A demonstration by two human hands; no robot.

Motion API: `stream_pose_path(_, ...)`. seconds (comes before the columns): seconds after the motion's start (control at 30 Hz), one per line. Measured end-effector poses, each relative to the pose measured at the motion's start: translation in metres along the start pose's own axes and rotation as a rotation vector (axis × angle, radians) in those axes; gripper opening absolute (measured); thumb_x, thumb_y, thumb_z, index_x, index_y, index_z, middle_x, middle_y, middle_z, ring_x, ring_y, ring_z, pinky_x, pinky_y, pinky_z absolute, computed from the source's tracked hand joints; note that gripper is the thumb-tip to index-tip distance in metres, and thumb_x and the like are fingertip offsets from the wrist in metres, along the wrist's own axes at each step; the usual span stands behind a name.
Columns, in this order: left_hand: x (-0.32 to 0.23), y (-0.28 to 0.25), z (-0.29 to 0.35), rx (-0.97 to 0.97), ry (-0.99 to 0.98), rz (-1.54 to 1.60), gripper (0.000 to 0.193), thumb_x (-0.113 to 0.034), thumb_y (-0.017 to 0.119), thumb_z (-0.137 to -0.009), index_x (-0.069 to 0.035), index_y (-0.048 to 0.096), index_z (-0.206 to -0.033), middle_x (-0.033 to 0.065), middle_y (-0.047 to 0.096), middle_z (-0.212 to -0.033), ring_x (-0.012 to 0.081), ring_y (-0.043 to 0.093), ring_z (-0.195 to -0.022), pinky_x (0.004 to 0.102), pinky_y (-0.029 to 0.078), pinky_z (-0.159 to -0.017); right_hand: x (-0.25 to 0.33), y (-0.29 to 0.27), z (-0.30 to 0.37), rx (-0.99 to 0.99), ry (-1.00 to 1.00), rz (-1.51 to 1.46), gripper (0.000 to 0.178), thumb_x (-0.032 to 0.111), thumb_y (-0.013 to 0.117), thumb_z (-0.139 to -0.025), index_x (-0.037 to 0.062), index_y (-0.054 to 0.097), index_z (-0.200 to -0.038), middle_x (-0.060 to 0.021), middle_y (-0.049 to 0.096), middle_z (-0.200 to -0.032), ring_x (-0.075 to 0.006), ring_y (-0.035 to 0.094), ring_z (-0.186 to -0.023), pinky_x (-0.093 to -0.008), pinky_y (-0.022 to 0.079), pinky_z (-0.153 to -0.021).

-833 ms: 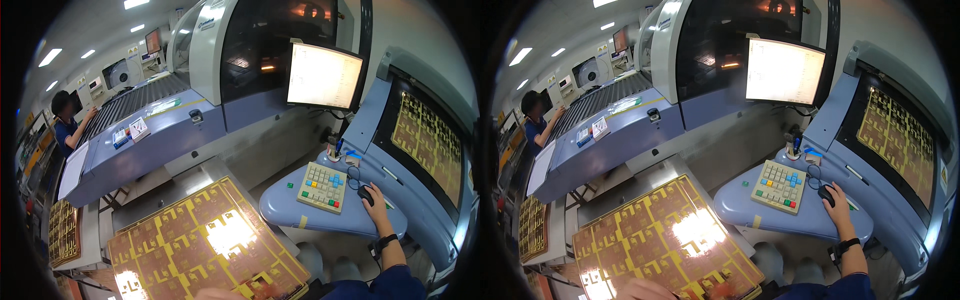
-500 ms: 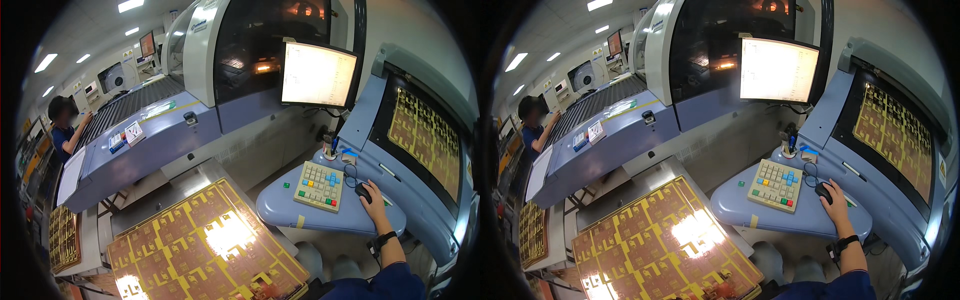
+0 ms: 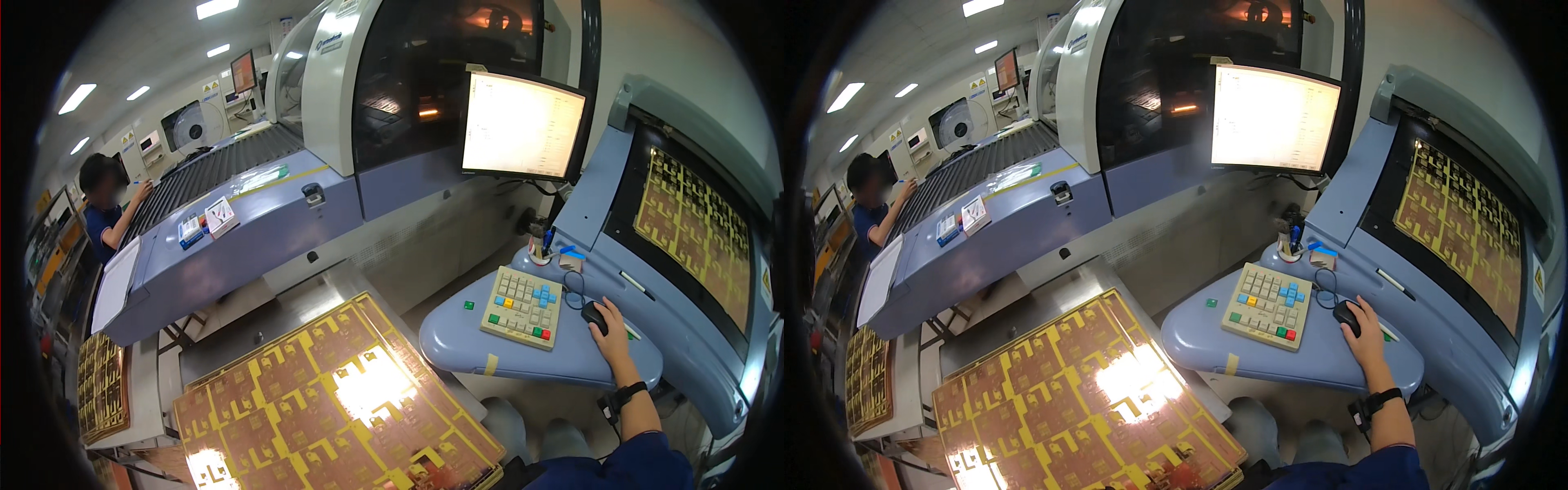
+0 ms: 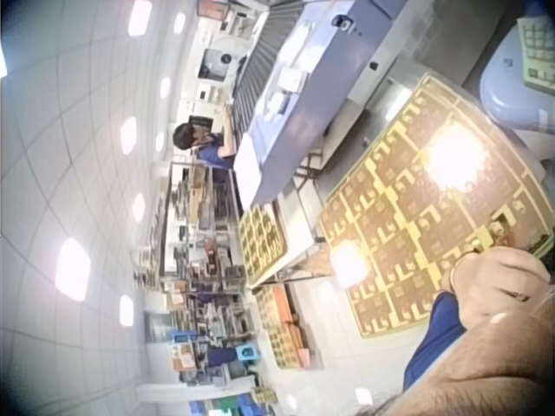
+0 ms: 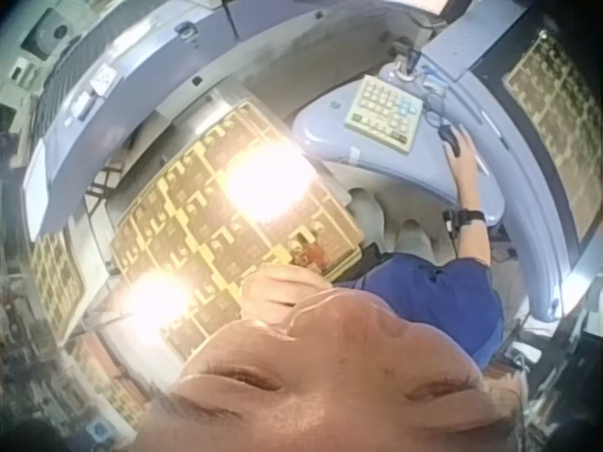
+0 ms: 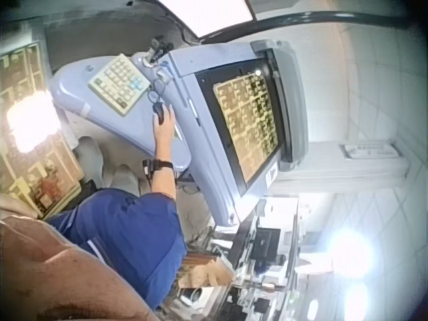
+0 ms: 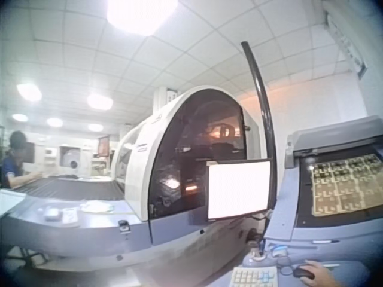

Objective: Operating an automated inspection machine to check circuit board panels, including loading panels and using the software interface.

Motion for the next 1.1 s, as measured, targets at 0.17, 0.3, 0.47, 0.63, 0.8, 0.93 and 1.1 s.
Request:
stream_pose_path(0.17, 0.004, -0.006, 0.006, -0.072, -0.004, 0.068, 0.024, -0.012, 0.045, -0.095, -0.001, 0.061, -0.081, 0.0156, 0.063, -0.080, 0.0356, 0.066, -0.074, 0.0476, 0.056, -0.069, -0.004, -0.001, -0.001, -0.013, -0.018, 0.024, 0.049, 0.011, 0.073, -0.080, 0.0106, 0.060, -0.127, -0.0134, 0.051, -0.143, -0.0366, 0.053, -0.125, -0.0411, 0.044, -0.104)
stream_pose_path(0.3, 0.007, -0.013, 0.008, -0.128, -0.010, 0.105, 0.025, -0.015, 0.050, -0.096, -0.001, 0.064, -0.082, 0.0168, 0.066, -0.085, 0.0353, 0.068, -0.078, 0.0454, 0.057, -0.070, 0.001, 0.001, -0.004, 0.015, -0.022, -0.002, 0.050, 0.011, 0.073, -0.080, 0.0108, 0.060, -0.128, -0.0139, 0.051, -0.143, -0.0370, 0.052, -0.126, -0.0415, 0.043, -0.105)
stream_pose_path(0.47, -0.001, -0.025, 0.012, -0.226, -0.039, 0.015, 0.026, -0.019, 0.055, -0.097, -0.001, 0.068, -0.084, 0.0183, 0.070, -0.090, 0.0350, 0.070, -0.082, 0.0427, 0.057, -0.071, 0.001, 0.011, -0.007, 0.033, -0.052, -0.025, 0.050, 0.010, 0.069, -0.081, 0.0070, 0.058, -0.130, -0.0166, 0.048, -0.145, -0.0388, 0.048, -0.130, -0.0433, 0.038, -0.109)
stream_pose_path(0.63, 0.013, -0.034, 0.019, -0.306, -0.003, -0.057, 0.029, -0.024, 0.060, -0.098, -0.002, 0.071, -0.082, 0.0144, 0.071, -0.089, 0.0324, 0.070, -0.082, 0.0406, 0.056, -0.069, -0.047, 0.012, 0.007, -0.010, -0.074, 0.055, 0.049, 0.006, 0.063, -0.084, 0.0058, 0.056, -0.133, -0.0186, 0.045, -0.147, -0.0397, 0.046, -0.131, -0.0443, 0.036, -0.110)
stream_pose_path(0.8, 0.008, -0.042, 0.014, -0.225, -0.126, -0.122, 0.033, -0.032, 0.066, -0.095, -0.003, 0.072, -0.081, 0.0105, 0.071, -0.087, 0.0295, 0.069, -0.080, 0.0374, 0.056, -0.068, -0.003, 0.004, -0.006, -0.017, -0.256, 0.044, 0.046, 0.020, 0.073, -0.086, 0.0066, 0.062, -0.128, -0.0237, 0.053, -0.137, -0.0420, 0.052, -0.123, -0.0468, 0.042, -0.106)
stream_pose_path(0.93, 0.007, -0.042, 0.013, -0.205, -0.108, -0.112, 0.034, -0.033, 0.067, -0.095, -0.002, 0.072, -0.081, 0.0111, 0.071, -0.086, 0.0294, 0.069, -0.080, 0.0369, 0.056, -0.068, -0.007, 0.001, -0.005, -0.005, -0.226, 0.052, 0.044, 0.018, 0.071, -0.087, 0.0059, 0.061, -0.128, -0.0248, 0.052, -0.138, -0.0426, 0.051, -0.124, -0.0462, 0.042, -0.106)
stream_pose_path(1.1, 0.014, -0.035, 0.018, -0.350, -0.045, -0.058, 0.040, -0.037, 0.069, -0.092, 0.001, 0.072, -0.080, 0.0138, 0.072, -0.085, 0.0309, 0.069, -0.078, 0.0378, 0.057, -0.067, -0.023, 0.013, 0.000, 0.043, -0.045, 0.026, 0.048, 0.000, 0.061, -0.084, 0.0055, 0.057, -0.131, -0.0189, 0.046, -0.146, -0.0389, 0.046, -0.131, -0.0432, 0.036, -0.110)
Point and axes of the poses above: each hand's wrist, its own z-axis away from the middle knuckle, its own y-axis out of the palm, x = y × z, the point moved 9 cm from there along -z, towards the middle knuckle
